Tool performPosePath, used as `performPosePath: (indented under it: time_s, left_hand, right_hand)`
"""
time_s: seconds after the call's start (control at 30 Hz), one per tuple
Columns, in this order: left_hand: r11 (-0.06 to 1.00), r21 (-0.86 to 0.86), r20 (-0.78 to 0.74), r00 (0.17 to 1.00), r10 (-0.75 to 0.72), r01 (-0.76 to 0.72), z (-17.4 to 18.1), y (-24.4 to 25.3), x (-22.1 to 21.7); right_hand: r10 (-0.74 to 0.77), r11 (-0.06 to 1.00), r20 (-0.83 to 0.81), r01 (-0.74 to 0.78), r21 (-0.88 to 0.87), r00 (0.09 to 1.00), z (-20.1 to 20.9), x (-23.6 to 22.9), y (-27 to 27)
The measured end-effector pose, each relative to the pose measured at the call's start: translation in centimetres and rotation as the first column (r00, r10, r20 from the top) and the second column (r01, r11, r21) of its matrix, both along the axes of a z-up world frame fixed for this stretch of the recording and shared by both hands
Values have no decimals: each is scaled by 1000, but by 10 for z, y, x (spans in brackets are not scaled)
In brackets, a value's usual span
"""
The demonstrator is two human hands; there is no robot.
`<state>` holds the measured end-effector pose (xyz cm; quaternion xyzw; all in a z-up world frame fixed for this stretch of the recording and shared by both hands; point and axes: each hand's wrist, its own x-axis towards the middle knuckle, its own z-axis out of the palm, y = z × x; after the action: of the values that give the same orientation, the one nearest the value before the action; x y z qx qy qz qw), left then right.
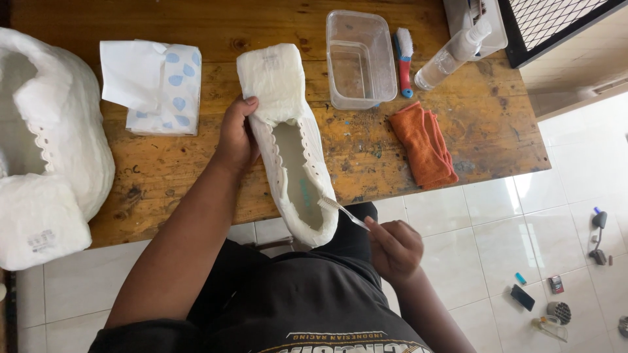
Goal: Applying a substance to the interior of a shoe with a brush and preparing tissues for the repair process.
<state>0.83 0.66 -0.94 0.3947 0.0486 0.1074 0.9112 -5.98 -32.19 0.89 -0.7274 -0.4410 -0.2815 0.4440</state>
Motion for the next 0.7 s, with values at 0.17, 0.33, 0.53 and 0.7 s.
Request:
performPosePath:
  time_s: [0.17,0.33,0.53,0.7]
  left_hand:
    - [1000,24,16,1000,1,-1,9,0,-3]
    - [995,99,24,1000,11,-14,32,1,-10]
    - [995,94,27,999,37,-39,18,5,-9]
    - [988,148,12,999,50,-51,-1,9,-2]
  right_hand:
    - [33,998,-89,-39,-59,995,34,12,-24]
    - [129,990,-305,-142,-19,944,73,19,-27]
    - [252,968,-389,-231,102,886,84,25,-17]
    - [229,969,-385,-249,-1,894,89,33,-18]
